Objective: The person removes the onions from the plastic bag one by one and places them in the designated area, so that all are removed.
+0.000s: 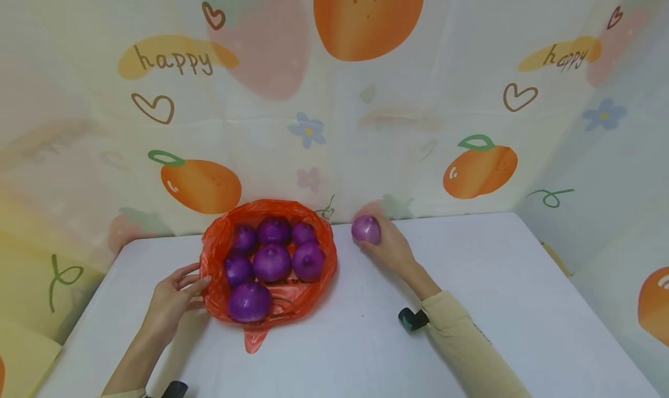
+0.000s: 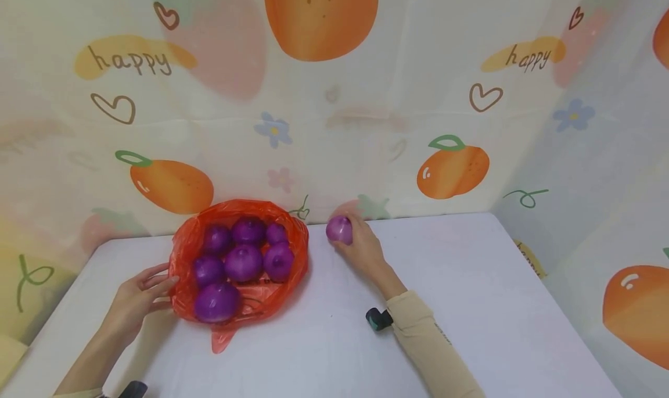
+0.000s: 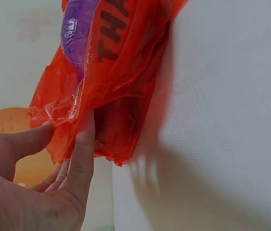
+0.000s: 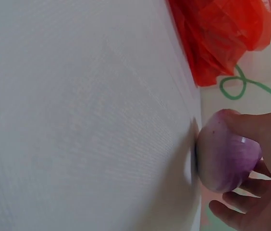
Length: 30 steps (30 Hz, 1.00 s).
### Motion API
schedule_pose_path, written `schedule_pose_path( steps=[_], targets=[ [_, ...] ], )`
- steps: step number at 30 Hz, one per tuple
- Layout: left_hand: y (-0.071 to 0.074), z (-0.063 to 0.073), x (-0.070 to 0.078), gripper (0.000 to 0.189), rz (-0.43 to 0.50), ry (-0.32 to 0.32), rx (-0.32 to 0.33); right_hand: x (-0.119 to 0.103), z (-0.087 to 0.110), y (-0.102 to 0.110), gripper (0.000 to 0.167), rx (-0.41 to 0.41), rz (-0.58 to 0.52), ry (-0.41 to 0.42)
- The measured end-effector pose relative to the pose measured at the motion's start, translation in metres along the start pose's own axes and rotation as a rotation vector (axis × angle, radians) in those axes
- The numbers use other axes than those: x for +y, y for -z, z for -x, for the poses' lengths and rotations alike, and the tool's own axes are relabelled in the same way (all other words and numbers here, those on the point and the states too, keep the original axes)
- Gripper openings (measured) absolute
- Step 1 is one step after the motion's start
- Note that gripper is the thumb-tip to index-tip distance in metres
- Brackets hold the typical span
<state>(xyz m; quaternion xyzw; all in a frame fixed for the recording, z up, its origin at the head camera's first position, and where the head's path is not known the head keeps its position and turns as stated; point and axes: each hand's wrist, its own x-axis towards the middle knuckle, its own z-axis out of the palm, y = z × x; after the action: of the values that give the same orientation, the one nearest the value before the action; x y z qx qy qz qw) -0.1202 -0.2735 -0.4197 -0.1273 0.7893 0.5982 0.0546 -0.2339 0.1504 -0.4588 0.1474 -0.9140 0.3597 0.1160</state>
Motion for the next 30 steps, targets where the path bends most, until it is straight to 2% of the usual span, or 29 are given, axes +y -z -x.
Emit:
schedule_pose_path(
  steps=[5,10,12,15,19,22,25,28,30],
  targets=[
    [-0.001,0.000,0.000,0.064,0.016,0.009,0.001,-0.002,0.000,0.004,0.071,0.009,0.060,-0.013],
    [-0.002,0.000,-0.001,0.064,0.013,0.015,-0.002,-0.015,0.003,0.010,0.060,0.057,0.051,0.051],
    [-0.002,0.000,-0.002,0.064,0.007,0.014,-0.002,-0.026,0.005,0.012,0.053,0.085,0.023,0.096],
    [-0.002,0.000,-0.003,0.064,-0.004,0.018,0.000,-0.045,0.009,0.014,0.052,0.134,0.008,0.180],
    [-0.002,0.000,-0.003,0.064,-0.016,0.027,0.010,-0.069,0.018,0.012,0.054,0.162,-0.038,0.347],
    [-0.002,-0.001,-0.002,0.064,-0.023,0.023,0.015,-0.086,0.025,0.008,0.053,0.136,-0.084,0.458],
    [-0.003,-0.001,-0.001,0.064,-0.027,0.017,0.015,-0.103,0.033,0.002,0.050,0.100,-0.060,0.556],
    [-0.003,0.000,0.000,0.064,-0.022,0.010,0.018,-0.117,0.041,-0.006,0.048,0.041,-0.033,0.613],
    [-0.003,0.001,0.001,0.064,-0.016,0.003,0.022,-0.124,0.045,-0.013,0.048,-0.014,-0.035,0.621]
  ],
)
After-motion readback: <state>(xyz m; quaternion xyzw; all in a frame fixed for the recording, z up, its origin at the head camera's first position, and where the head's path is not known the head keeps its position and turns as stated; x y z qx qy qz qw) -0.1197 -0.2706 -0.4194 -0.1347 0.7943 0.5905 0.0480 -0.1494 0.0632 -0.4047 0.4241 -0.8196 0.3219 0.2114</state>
